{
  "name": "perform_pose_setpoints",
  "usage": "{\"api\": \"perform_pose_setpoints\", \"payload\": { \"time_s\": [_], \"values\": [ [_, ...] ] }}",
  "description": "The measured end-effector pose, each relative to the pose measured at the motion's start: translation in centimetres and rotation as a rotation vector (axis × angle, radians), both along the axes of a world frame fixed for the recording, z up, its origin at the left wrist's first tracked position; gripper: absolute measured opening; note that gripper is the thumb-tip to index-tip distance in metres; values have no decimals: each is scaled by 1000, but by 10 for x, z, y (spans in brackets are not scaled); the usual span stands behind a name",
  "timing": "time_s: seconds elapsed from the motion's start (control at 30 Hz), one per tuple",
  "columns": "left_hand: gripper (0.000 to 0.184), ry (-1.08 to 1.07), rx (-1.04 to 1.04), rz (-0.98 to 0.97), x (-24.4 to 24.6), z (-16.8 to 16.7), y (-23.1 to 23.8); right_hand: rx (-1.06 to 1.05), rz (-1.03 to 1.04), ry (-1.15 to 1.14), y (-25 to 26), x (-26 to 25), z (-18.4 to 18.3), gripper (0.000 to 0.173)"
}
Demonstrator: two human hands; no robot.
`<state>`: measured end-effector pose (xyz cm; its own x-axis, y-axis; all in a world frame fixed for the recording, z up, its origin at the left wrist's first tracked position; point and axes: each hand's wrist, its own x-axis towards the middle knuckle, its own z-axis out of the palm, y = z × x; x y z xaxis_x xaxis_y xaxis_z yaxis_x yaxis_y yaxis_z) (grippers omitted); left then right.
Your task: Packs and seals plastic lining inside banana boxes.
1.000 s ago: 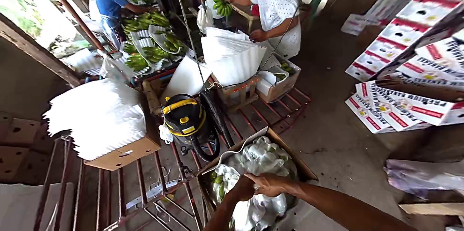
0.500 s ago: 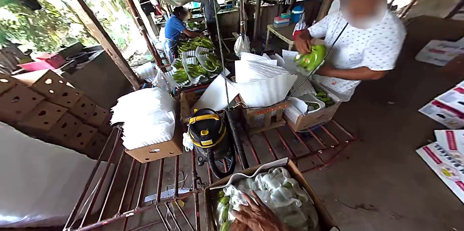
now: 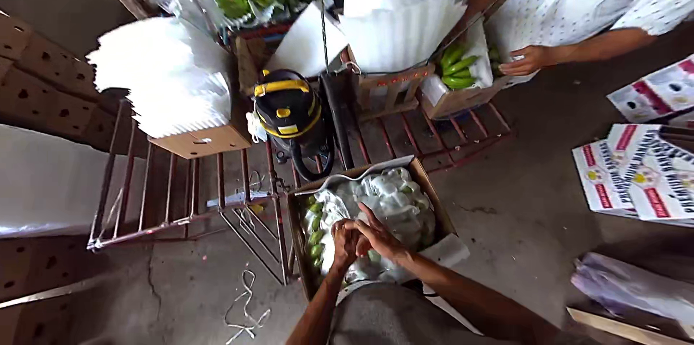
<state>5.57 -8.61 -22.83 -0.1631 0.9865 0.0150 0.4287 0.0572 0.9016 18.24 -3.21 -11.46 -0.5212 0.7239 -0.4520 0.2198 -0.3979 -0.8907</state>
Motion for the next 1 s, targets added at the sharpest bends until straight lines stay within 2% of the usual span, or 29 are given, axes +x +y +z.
{"api": "perform_pose_setpoints", "payload": {
  "time_s": [0.07,0.1,0.17,0.23,0.3,0.4,0.47,0.53,0.6,0.67,0.73,0.83,0.87,0.93,1.0],
  "values": [
    [36,33,-145,-132,-15,16,23,524,465,-362,30,8,-2,62],
    [37,25,-225,-206,-24,27,33,729,622,-505,43,11,-5,59],
    [41,-13,-324,-284,-32,35,46,973,734,-571,60,23,-22,47],
    [45,-38,-365,-351,-35,33,57,1123,663,-514,71,32,-43,36],
    [43,-43,-401,-346,-37,33,60,991,610,-592,68,30,-49,39],
    [30,-118,-238,-20,-30,29,38,747,578,-833,49,31,-41,48],
    [29,-96,-127,145,-34,41,19,567,550,-928,28,33,-32,50],
    [29,-83,-251,48,-42,55,-3,418,460,-977,-2,27,-27,51],
    [38,-252,-543,-170,-43,63,-14,250,283,-892,-26,19,-33,52],
    [54,-409,-802,-304,-37,64,-10,72,-86,-612,-50,4,-44,50],
    [62,-508,-902,-370,-39,55,-4,-149,-498,-354,-79,-33,-49,49],
    [51,-693,-928,-423,-49,44,10,-280,-894,0,-99,-83,-58,35],
    [46,-729,-925,-462,-55,40,13,-272,-952,74,-102,-96,-61,35],
    [41,-714,-920,-555,-67,37,20,-196,-906,45,-107,-108,-62,43],
    [40,-521,-872,-610,-67,37,22,-140,-644,-183,-111,-99,-50,47]
  ]
}}
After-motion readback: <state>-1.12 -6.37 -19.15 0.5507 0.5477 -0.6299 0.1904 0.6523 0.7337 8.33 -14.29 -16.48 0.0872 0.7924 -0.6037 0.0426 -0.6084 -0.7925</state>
